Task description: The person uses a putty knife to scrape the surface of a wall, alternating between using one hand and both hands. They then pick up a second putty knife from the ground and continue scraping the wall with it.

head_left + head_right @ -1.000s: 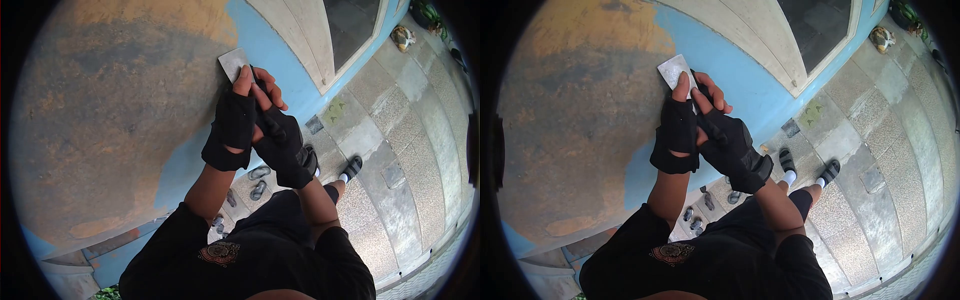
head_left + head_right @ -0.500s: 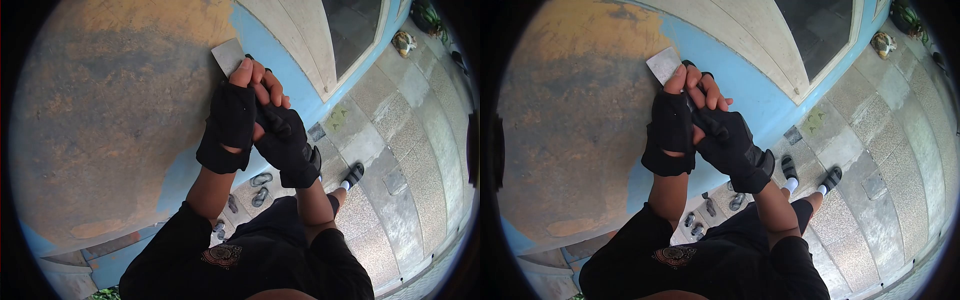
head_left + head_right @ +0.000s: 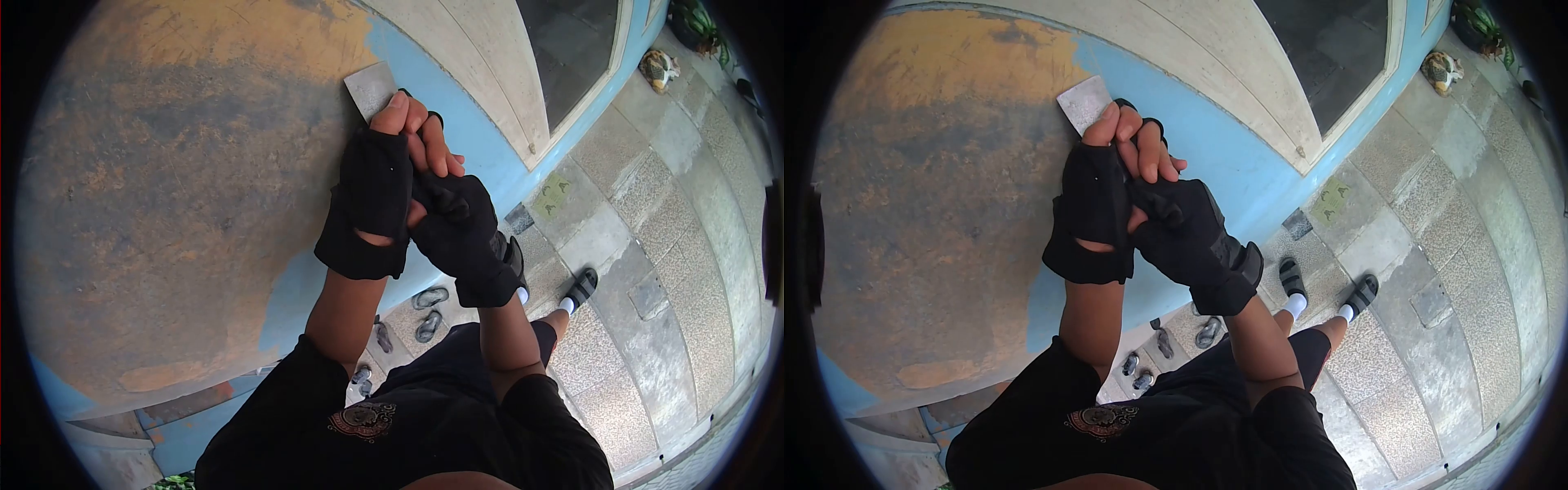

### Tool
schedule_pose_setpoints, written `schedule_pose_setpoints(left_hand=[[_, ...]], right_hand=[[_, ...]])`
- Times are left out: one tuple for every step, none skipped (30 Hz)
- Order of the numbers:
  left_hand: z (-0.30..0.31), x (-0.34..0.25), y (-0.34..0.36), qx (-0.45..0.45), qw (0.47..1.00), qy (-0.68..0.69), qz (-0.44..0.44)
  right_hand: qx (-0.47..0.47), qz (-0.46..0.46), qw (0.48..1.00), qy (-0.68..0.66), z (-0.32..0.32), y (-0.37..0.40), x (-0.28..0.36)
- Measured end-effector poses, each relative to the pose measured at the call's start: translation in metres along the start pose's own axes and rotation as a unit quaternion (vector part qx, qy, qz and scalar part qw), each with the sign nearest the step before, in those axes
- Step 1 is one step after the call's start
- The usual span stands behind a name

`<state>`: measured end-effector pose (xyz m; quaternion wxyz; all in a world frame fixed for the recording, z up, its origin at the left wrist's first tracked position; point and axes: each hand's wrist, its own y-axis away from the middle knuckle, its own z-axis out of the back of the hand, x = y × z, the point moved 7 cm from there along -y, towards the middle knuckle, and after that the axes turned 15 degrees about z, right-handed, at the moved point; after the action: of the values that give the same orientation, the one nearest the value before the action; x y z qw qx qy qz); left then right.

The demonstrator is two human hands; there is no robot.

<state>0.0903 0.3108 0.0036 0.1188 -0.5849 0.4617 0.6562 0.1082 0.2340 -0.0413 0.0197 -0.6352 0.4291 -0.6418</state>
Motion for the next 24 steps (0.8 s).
schedule_pose_setpoints(left_hand=[[-0.002, -0.002, 0.001, -0.005, 1.0, 0.008, 0.003], [-0.003, -0.003, 0.001, -0.009, 1.0, 0.013, 0.006], [-0.003, 0.001, 0.002, -0.007, 1.0, 0.012, 0.005], [0.002, 0.011, 0.003, -0.018, 0.999, 0.021, 0.016], [0.005, 0.015, 0.003, -0.029, 0.999, 0.03, 0.025], [0.004, 0.012, 0.002, -0.026, 0.999, 0.029, 0.024], [0.004, 0.011, 0.002, -0.022, 0.999, 0.034, 0.031], [0.004, 0.01, 0.001, -0.018, 0.998, 0.039, 0.037], [0.001, 0.007, 0.0, -0.017, 0.998, 0.04, 0.035], [-0.002, 0.001, 0.002, -0.034, 0.999, 0.02, 0.03], [-0.003, -0.002, 0.002, -0.05, 0.998, -0.001, 0.026], [0.001, 0.002, 0.002, -0.047, 0.999, -0.001, 0.026], [0.007, 0.01, 0.002, -0.023, 0.999, 0.024, 0.036], [0.009, 0.015, 0.002, 0.002, 0.998, 0.049, 0.045], [0.008, 0.013, 0.002, 0.002, 0.998, 0.049, 0.045], [0.006, 0.009, 0.0, -0.009, 0.998, 0.04, 0.038], [0.005, 0.006, -0.001, -0.02, 0.999, 0.032, 0.031], [0.003, 0.006, 0.0, -0.022, 0.999, 0.034, 0.031], [0.002, 0.007, 0.001, -0.031, 0.998, 0.037, 0.039], [0.002, 0.007, 0.001, -0.037, 0.998, 0.039, 0.046], [0.006, 0.011, 0.002, -0.037, 0.997, 0.039, 0.047], [0.011, 0.018, 0.001, -0.012, 0.997, 0.047, 0.052], [0.012, 0.022, 0.0, 0.012, 0.997, 0.057, 0.057], [0.012, 0.021, -0.001, 0.012, 0.997, 0.057, 0.058]], right_hand=[[0.002, -0.001, 1.0, -0.001, 0.0, 0.001, 0.001], [-0.002, 0.0, 1.0, 0.0, 0.0, 0.002, 0.002], [-0.007, 0.003, 1.0, 0.003, 0.002, 0.002, 0.003], [-0.009, 0.006, 1.0, 0.005, 0.001, 0.005, 0.004], [-0.015, 0.0, 1.0, 0.0, -0.001, 0.011, 0.001], [-0.02, -0.01, 1.0, -0.006, -0.001, 0.011, 0.001], [-0.002, -0.015, 1.0, -0.022, 0.0, 0.01, 0.001], [-0.002, -0.012, 1.0, -0.02, 0.001, 0.005, 0.002], [0.008, -0.013, 1.0, 0.011, 0.002, 0.001, 0.003], [0.018, -0.014, 0.999, 0.04, 0.002, 0.0, 0.003], [0.018, -0.014, 0.999, 0.039, 0.001, 0.004, 0.003], [0.024, -0.032, 0.999, 0.015, 0.0, 0.01, 0.002], [0.031, -0.048, 0.998, -0.01, -0.003, 0.013, 0.0], [0.03, -0.047, 0.998, -0.009, -0.003, 0.012, 0.0], [0.01, -0.04, 0.999, -0.018, -0.003, 0.011, 0.001], [-0.01, -0.03, 0.999, -0.027, -0.002, 0.009, 0.002], [-0.008, -0.03, 0.999, -0.027, -0.002, 0.007, 0.001], [-0.009, -0.019, 1.0, -0.012, 0.0, 0.005, 0.001], [-0.011, -0.008, 1.0, 0.002, 0.0, 0.004, 0.002], [-0.012, -0.008, 1.0, 0.002, 0.0, 0.007, 0.002], [-0.003, -0.023, 1.0, -0.003, -0.003, 0.014, 0.0], [0.004, -0.037, 0.999, -0.007, -0.005, 0.017, -0.002], [0.004, -0.036, 0.999, -0.005, -0.005, 0.016, -0.001], [-0.013, -0.03, 0.999, -0.008, -0.005, 0.016, 0.0]])
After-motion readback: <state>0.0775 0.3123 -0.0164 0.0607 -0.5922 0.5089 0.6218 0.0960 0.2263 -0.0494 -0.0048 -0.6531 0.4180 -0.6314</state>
